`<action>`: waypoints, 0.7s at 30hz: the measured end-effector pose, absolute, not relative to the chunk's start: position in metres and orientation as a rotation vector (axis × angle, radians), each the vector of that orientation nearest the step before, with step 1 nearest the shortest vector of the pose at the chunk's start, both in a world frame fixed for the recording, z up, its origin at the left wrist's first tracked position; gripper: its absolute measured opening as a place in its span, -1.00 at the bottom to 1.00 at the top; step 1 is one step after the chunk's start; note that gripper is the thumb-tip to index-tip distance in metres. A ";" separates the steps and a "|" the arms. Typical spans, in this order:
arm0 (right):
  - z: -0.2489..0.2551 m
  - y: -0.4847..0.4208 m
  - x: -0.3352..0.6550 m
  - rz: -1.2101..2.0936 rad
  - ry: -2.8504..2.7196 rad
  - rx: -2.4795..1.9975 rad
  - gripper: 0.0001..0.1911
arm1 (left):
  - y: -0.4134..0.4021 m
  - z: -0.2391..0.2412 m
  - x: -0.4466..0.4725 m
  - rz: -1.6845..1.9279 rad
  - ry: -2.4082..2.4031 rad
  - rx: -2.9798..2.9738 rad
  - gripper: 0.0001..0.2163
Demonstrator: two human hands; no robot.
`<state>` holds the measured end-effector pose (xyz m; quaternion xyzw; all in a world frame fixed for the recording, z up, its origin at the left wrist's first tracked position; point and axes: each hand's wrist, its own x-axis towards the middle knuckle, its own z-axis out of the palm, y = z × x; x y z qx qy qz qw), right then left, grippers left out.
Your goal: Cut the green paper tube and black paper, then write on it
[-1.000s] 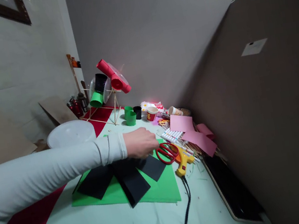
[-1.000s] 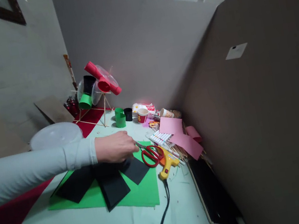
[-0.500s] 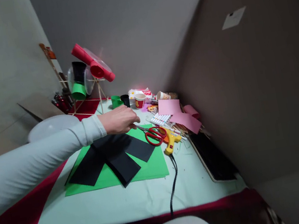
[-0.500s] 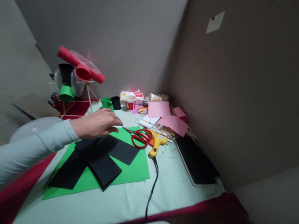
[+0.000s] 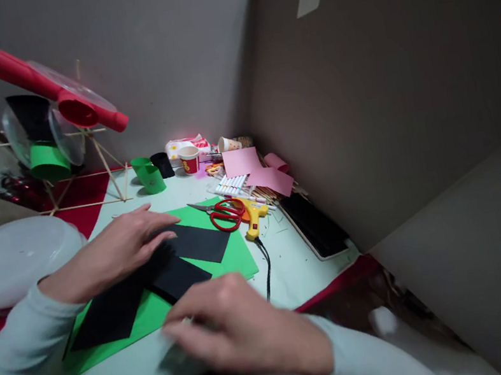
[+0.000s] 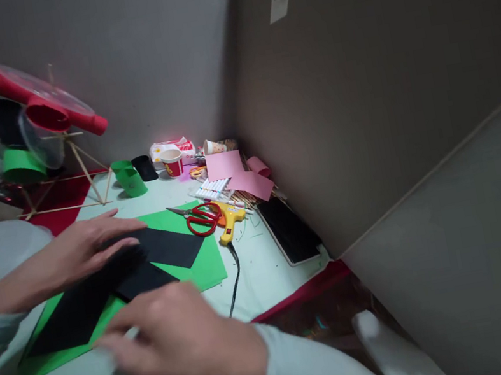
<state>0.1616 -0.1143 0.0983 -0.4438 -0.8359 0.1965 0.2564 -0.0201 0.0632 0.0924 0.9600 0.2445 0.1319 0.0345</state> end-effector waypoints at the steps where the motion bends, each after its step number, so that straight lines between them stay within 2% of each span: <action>1: 0.097 -0.104 0.182 0.478 -2.237 -1.335 -0.76 | 0.058 0.083 -0.027 0.397 0.787 2.921 -0.53; 4: 0.086 -0.075 0.248 0.054 -2.124 -1.892 -0.78 | 0.042 0.050 -0.042 0.411 0.859 2.905 -0.51; 9: 0.072 -0.036 0.307 -0.259 -1.989 -2.201 -0.69 | 0.029 0.011 -0.047 0.387 1.023 2.975 -0.44; 13: 0.059 -0.010 0.305 -0.350 -2.068 -2.247 -0.65 | 0.024 0.002 -0.042 0.267 1.063 3.066 -0.43; 21: 0.055 0.011 0.303 -0.360 -2.110 -2.451 -0.71 | 0.009 -0.013 -0.034 0.349 1.282 3.103 -0.36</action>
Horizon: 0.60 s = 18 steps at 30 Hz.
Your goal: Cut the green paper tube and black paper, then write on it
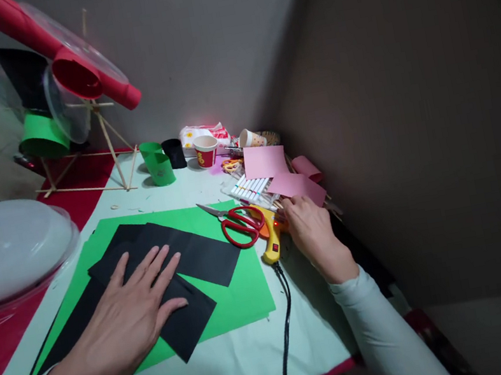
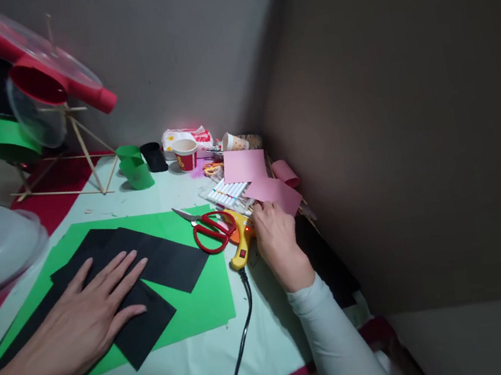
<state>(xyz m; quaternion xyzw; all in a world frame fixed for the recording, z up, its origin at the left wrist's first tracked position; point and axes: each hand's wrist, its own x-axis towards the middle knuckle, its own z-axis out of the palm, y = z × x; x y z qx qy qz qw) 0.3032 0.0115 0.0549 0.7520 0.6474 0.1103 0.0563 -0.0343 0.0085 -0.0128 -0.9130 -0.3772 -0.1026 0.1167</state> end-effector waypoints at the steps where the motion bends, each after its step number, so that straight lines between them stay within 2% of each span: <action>1: 0.056 0.013 0.303 0.329 1.950 2.272 -0.70 | 0.008 -0.015 -0.034 -0.304 -1.108 -2.666 -0.36; 10: 0.054 0.016 0.307 0.328 1.944 2.304 -0.79 | 0.008 -0.009 -0.027 -0.272 -1.063 -2.583 -0.45; 18: 0.063 0.002 0.312 0.492 1.923 2.460 -0.87 | 0.011 -0.005 -0.025 -0.282 -1.003 -2.572 -0.47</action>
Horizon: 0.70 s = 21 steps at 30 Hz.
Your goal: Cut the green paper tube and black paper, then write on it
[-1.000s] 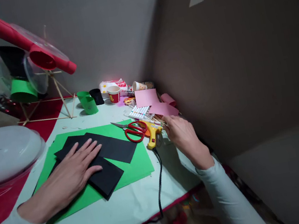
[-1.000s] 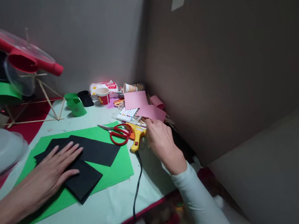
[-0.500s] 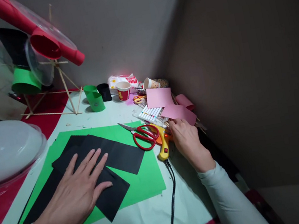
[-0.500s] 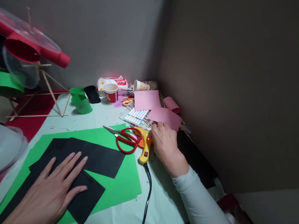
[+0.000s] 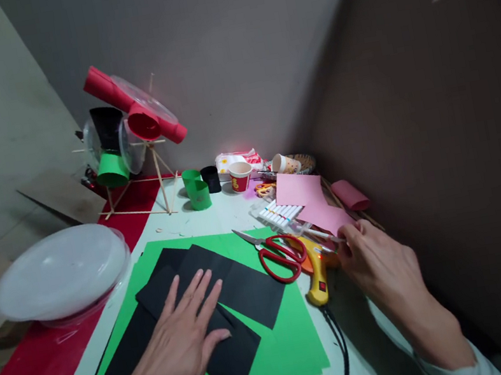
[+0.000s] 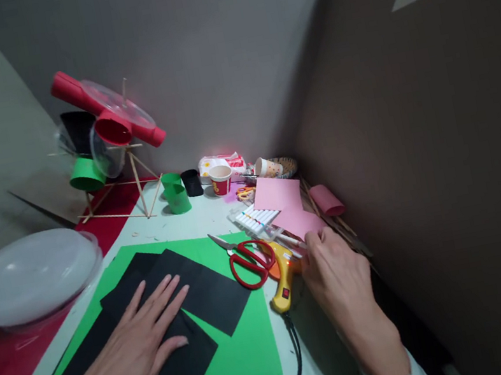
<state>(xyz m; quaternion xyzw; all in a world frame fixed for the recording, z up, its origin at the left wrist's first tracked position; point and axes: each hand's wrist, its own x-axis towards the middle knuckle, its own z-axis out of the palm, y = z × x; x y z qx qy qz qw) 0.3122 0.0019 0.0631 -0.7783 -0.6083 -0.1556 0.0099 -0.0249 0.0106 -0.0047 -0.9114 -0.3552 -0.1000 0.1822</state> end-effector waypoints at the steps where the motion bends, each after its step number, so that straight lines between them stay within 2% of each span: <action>1: 0.065 0.000 0.314 -0.486 -1.874 -2.408 -0.89 | 0.011 -0.006 -0.025 -0.293 -0.996 -2.572 -0.47; 7: 0.069 -0.008 0.324 -0.207 -1.700 -1.927 -0.83 | 0.014 -0.014 -0.028 -0.343 -1.033 -2.602 -0.47; 13: 0.069 -0.005 0.324 -0.010 -1.251 -1.685 -0.76 | 0.015 -0.021 -0.031 -0.387 -1.036 -2.633 -0.45; 17: 0.071 -0.002 0.312 0.526 -0.907 -1.267 -0.77 | 0.014 -0.012 -0.028 -0.450 -1.023 -2.686 -0.51; 21: 0.069 0.002 0.288 1.006 -0.752 -1.002 -0.77 | 0.008 0.012 -0.018 -0.850 -1.018 -2.801 -0.67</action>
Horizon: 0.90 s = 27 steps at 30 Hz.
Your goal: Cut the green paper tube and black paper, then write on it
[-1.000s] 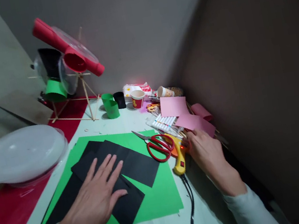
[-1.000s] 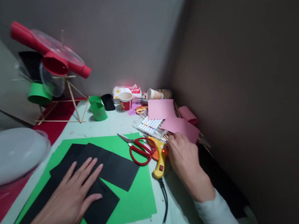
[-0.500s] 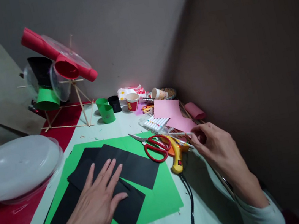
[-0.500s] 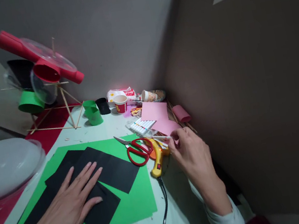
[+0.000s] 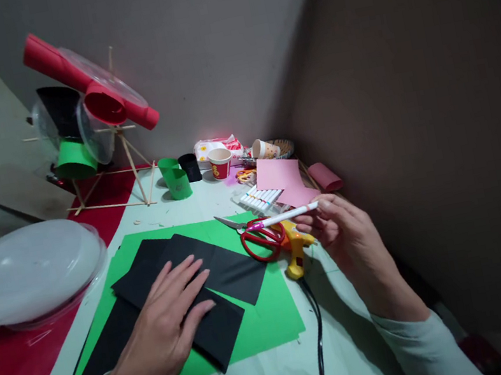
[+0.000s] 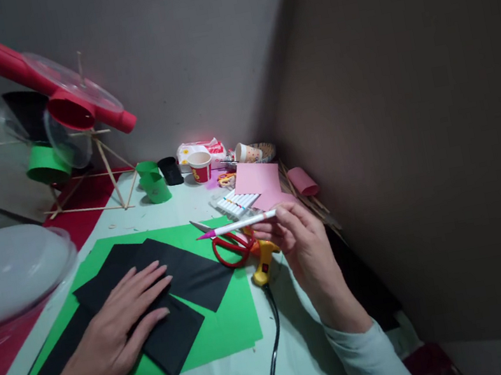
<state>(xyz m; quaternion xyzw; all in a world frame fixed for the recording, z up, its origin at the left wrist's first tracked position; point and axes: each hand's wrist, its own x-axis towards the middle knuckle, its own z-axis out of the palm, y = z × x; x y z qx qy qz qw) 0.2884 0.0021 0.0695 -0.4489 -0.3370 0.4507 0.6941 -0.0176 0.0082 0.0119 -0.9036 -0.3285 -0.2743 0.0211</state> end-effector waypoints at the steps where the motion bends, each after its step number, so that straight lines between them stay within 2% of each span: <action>1: 0.068 0.002 0.282 1.075 -0.744 -0.975 -0.77 | 0.007 0.018 -0.015 -0.993 -1.025 -2.801 -0.74; 4: 0.065 0.001 0.265 1.216 -0.723 -0.950 -0.79 | 0.004 0.034 -0.012 -1.217 -1.069 -2.760 -0.84; 11: 0.061 0.002 0.246 1.298 -0.755 -0.960 -0.82 | 0.021 0.038 -0.025 -1.176 -1.419 -2.647 -0.83; 13: 0.060 0.004 0.240 1.319 -0.774 -0.938 -0.83 | 0.029 0.034 -0.028 -1.073 -1.575 -2.660 -0.79; 19: 0.043 0.005 0.219 1.587 -0.772 -1.002 -0.84 | 0.051 0.034 -0.026 -0.587 -1.888 -2.760 -0.41; 24: 0.030 0.003 0.211 1.780 -0.859 -1.069 -0.78 | 0.081 0.034 -0.025 -0.384 -1.987 -2.695 -0.32; 27: 0.028 0.010 0.213 1.765 -0.871 -1.091 -0.76 | 0.099 0.032 -0.024 -0.395 -2.019 -2.737 -0.37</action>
